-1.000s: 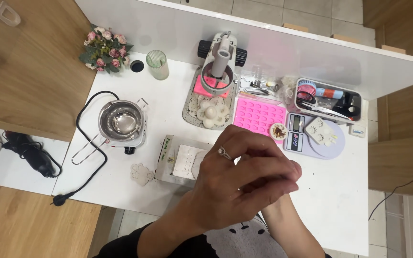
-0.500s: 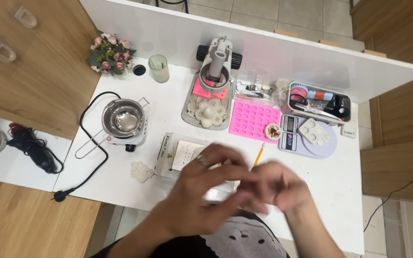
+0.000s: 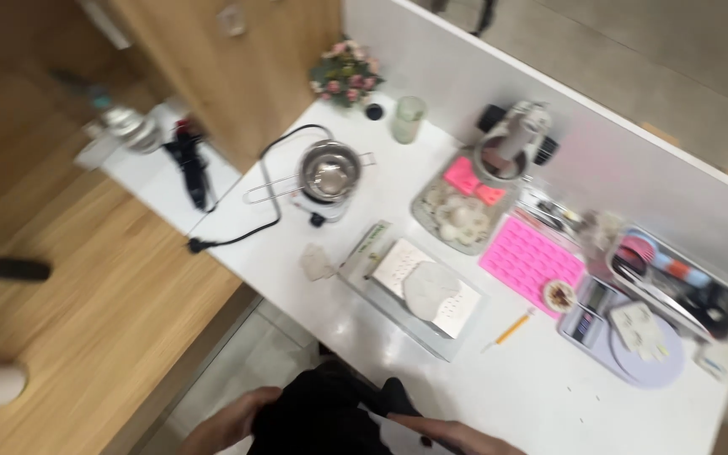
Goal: The recorder puts on plastic gloves and arranges wax candle shapes into decorative containers on a display shelf.
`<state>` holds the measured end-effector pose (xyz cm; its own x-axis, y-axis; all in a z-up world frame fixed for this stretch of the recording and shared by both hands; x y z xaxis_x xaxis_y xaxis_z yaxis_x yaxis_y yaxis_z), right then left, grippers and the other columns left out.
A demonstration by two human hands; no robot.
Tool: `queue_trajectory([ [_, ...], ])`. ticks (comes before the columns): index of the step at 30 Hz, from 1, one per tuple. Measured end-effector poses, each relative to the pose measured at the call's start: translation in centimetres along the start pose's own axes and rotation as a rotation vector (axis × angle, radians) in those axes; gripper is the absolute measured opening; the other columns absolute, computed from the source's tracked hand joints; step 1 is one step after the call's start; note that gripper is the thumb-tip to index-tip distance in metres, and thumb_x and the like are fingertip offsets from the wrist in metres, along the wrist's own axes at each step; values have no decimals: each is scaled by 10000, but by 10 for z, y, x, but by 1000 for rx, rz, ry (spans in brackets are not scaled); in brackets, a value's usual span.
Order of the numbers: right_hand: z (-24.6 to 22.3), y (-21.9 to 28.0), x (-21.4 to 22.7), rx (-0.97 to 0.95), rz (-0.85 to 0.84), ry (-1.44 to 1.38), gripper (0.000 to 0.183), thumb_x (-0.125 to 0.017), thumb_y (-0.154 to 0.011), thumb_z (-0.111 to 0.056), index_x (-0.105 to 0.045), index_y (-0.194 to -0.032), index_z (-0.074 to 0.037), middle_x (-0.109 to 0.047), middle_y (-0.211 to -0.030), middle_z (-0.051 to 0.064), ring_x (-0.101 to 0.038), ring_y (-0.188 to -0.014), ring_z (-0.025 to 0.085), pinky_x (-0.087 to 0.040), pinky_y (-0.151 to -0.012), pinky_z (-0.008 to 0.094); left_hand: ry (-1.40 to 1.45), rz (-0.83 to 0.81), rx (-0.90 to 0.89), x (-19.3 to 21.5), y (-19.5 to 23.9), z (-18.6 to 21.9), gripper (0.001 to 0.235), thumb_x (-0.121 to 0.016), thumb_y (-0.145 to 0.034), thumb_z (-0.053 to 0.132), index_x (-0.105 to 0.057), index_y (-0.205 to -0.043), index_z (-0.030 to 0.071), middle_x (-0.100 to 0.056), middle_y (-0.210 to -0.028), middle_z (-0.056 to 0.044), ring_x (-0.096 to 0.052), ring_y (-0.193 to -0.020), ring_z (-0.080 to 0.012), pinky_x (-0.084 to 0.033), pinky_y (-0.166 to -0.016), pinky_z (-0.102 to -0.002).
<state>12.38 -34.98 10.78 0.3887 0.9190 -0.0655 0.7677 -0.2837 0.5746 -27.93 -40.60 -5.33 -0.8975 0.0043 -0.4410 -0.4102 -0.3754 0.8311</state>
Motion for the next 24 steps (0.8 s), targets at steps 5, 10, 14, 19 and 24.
queue_trajectory([
  [5,-81,-65,7,261,200,62,598,-689,-862,-130,-542,-1440,-177,-590,-1467,15,-564,-1340,182,-432,-1127,338,-265,215,-170,-90,94,52,369,-730,-832,155,-685,-1138,-46,-679,-1052,-114,-609,-978,-191,-457,-874,-298],
  [10,-101,-145,-43,508,-22,279,548,-676,-774,-190,-585,-1274,16,-701,-1146,155,-664,-969,257,-526,-880,344,-89,216,-541,-114,104,15,98,-713,-876,-95,-738,-954,-42,-727,-814,-92,-656,-704,-155,-508,-667,-260],
  [14,-72,-162,-69,383,21,388,215,-663,-760,-82,-675,-944,30,-687,-792,128,-584,-639,250,-501,-654,346,-167,521,-646,-78,61,-60,229,-842,-760,-130,-672,-807,17,-688,-725,-69,-634,-688,-162,-498,-712,-271],
  [19,-52,-147,-86,370,-93,343,152,-672,-806,-86,-699,-890,38,-644,-702,84,-501,-568,188,-462,-591,323,-16,588,-641,-75,40,-118,247,-822,-731,-188,-697,-849,-10,-731,-772,-91,-672,-725,-172,-533,-741,-280],
  [24,-33,-147,-99,333,-105,324,202,-753,-780,-105,-741,-959,-13,-723,-790,61,-571,-632,183,-504,-672,289,-18,536,-713,-100,54,-125,264,-840,-716,-154,-695,-850,21,-719,-776,-40,-631,-703,-128,-527,-699,-247],
])
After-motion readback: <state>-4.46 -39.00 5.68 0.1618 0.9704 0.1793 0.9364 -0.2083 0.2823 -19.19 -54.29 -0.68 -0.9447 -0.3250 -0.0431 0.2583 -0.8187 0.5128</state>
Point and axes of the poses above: each hand's wrist, its own y-axis away from the middle knuckle, its own x-axis out of the back of the hand, z = x × y, the point moved 2 cm from there along -y, towards the middle knuckle
